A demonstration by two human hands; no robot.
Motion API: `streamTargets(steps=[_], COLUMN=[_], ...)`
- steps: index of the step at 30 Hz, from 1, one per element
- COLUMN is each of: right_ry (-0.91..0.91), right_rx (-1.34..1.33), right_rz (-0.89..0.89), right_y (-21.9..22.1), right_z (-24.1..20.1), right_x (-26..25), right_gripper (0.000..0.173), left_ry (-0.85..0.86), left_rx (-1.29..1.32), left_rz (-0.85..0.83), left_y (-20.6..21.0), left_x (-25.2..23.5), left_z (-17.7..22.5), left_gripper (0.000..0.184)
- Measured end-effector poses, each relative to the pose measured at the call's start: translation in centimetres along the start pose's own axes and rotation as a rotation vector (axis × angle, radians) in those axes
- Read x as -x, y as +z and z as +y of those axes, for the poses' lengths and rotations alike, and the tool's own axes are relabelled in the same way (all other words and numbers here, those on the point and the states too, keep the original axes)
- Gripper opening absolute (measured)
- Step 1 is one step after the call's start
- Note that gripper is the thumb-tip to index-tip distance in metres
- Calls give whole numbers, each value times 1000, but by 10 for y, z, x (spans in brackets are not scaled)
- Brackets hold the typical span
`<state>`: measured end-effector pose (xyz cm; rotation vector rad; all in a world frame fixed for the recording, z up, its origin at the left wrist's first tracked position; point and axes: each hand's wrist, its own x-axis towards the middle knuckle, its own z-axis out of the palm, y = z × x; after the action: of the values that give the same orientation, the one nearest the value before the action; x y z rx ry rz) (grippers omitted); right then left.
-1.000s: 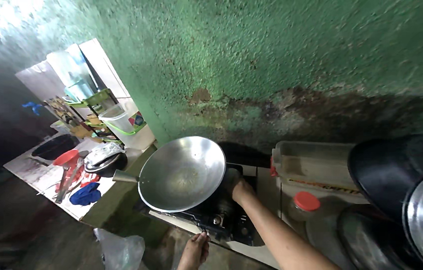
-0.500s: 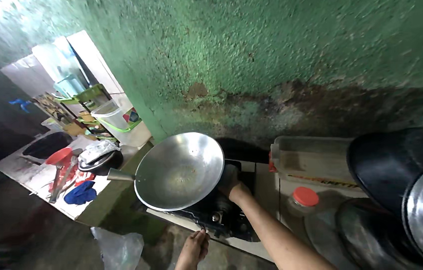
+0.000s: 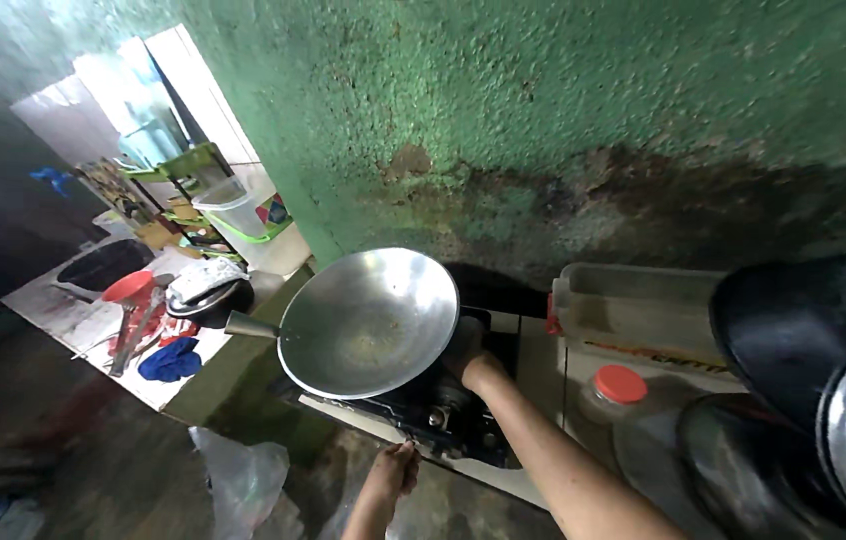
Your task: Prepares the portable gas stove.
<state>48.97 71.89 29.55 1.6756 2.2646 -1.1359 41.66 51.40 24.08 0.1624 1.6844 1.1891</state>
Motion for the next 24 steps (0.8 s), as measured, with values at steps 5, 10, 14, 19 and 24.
streamTargets(steps=[5,10,14,19,24], right_ry=[-42,-63,-129,-145,-121], right_rx=[77,190,16,-35,-33], right_rz=[-48,-69,161,207,192], right_y=[-6,-28,-30,-27,-37], right_z=[2,-1,10,21,19], right_x=[12,14,-16,-56,-52], right_gripper=[65,50,54,58,64], left_ry=[-10,61,116,41,57], left_rx=[-10,-25,-45,-188,-140], left_rz=[-3,-6,17,19,-44], left_y=[0,-1,2,3,16], left_x=[2,13,23,31,36], left_z=[-2,9,5,-8,-22], left_gripper=[30,34,33,25,31])
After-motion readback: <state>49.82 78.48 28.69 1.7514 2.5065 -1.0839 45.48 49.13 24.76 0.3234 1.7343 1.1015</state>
